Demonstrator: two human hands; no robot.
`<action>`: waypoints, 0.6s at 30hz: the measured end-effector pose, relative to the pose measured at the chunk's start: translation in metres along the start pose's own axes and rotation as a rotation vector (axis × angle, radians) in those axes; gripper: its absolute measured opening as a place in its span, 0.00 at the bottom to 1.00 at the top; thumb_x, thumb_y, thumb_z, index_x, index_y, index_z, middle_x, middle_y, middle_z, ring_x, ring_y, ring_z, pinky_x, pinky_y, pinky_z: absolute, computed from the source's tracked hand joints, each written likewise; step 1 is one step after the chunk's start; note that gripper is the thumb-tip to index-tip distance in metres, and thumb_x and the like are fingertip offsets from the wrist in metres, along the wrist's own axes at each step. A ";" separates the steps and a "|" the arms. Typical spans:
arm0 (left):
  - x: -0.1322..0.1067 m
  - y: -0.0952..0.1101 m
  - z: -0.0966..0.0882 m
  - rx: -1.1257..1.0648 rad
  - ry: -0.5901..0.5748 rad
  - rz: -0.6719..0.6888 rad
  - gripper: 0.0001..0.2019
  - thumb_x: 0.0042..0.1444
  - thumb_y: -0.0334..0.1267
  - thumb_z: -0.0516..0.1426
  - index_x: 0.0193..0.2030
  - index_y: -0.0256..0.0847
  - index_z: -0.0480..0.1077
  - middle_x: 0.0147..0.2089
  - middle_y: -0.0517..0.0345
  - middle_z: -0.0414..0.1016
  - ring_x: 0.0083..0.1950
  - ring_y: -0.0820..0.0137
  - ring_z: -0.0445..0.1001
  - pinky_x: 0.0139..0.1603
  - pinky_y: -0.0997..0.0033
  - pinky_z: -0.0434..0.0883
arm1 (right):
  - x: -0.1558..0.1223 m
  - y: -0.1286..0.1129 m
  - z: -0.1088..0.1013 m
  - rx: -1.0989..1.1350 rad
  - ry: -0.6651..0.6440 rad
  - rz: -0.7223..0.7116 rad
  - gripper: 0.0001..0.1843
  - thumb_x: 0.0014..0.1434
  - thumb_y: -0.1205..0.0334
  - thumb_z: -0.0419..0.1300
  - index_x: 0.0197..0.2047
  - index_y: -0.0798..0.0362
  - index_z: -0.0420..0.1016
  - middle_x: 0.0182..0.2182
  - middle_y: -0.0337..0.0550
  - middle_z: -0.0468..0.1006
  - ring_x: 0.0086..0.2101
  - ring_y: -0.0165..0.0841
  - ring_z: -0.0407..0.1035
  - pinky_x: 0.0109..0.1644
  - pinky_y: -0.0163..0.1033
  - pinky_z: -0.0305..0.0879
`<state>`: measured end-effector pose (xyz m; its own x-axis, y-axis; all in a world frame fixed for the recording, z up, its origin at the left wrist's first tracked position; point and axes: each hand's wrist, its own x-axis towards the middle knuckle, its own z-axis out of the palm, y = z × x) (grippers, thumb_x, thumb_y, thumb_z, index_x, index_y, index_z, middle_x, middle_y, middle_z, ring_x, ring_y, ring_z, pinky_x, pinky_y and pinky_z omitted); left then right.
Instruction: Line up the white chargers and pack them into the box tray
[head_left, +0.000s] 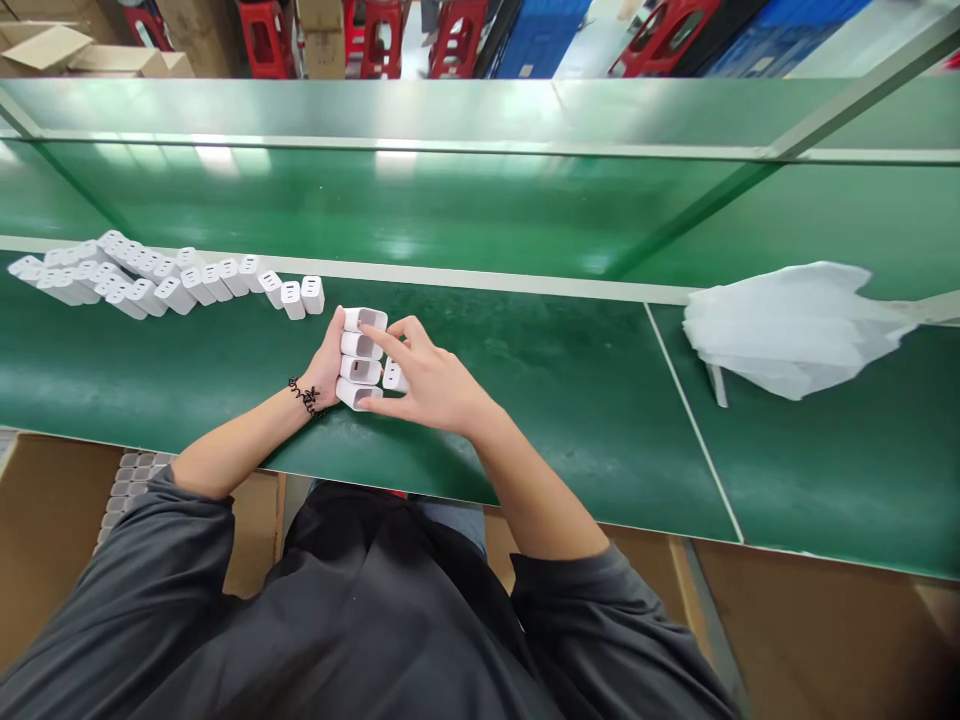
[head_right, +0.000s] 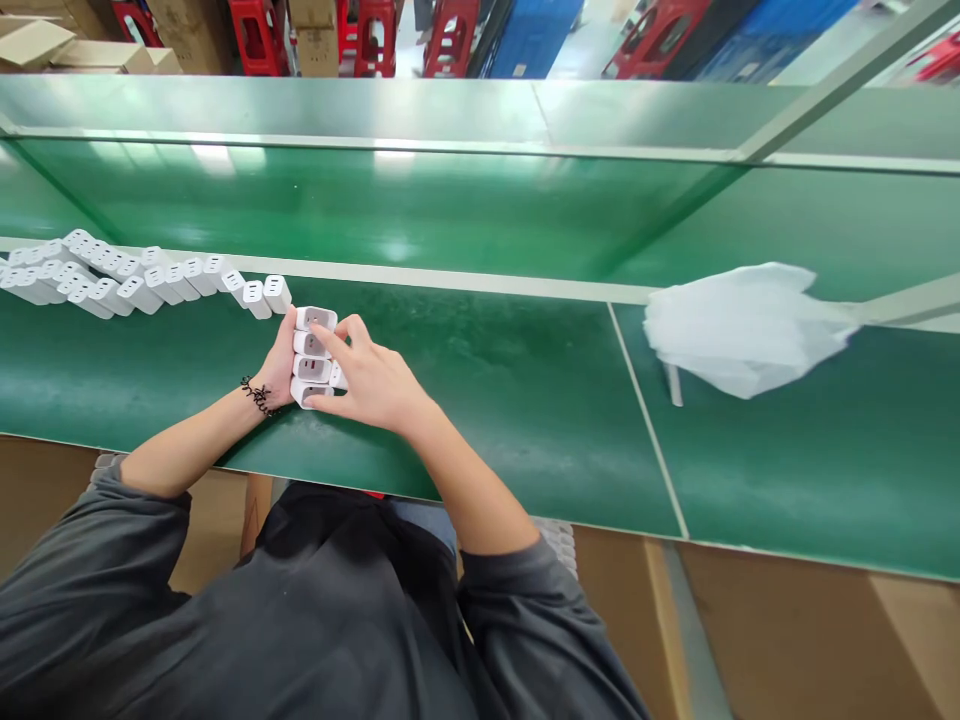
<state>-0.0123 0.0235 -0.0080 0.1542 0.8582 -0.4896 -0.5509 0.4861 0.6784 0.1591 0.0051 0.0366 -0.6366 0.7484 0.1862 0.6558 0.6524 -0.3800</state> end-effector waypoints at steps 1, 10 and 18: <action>0.000 -0.001 0.000 -0.015 -0.021 -0.008 0.28 0.63 0.65 0.50 0.42 0.41 0.73 0.33 0.55 0.80 0.31 0.66 0.78 0.31 0.68 0.74 | 0.003 0.000 -0.002 -0.007 -0.010 -0.008 0.41 0.56 0.45 0.66 0.68 0.45 0.56 0.54 0.51 0.66 0.33 0.35 0.70 0.32 0.42 0.68; 0.004 -0.019 -0.006 0.107 -0.142 0.013 0.25 0.68 0.59 0.47 0.48 0.40 0.73 0.41 0.53 0.80 0.40 0.66 0.79 0.42 0.67 0.76 | 0.009 -0.005 -0.013 -0.289 -0.131 -0.004 0.28 0.52 0.54 0.67 0.53 0.55 0.68 0.52 0.55 0.68 0.28 0.33 0.67 0.26 0.39 0.54; -0.016 0.033 -0.023 0.807 -0.112 0.727 0.24 0.64 0.57 0.55 0.58 0.42 0.66 0.49 0.51 0.77 0.49 0.67 0.76 0.49 0.65 0.74 | 0.009 0.006 -0.032 -0.270 -0.344 -0.152 0.28 0.53 0.52 0.64 0.55 0.53 0.67 0.52 0.49 0.67 0.33 0.33 0.69 0.31 0.37 0.61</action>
<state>-0.0520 0.0218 0.0098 0.1058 0.9743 0.1990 0.1536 -0.2137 0.9647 0.1702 0.0192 0.0646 -0.8015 0.5883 -0.1069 0.5977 0.7936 -0.1140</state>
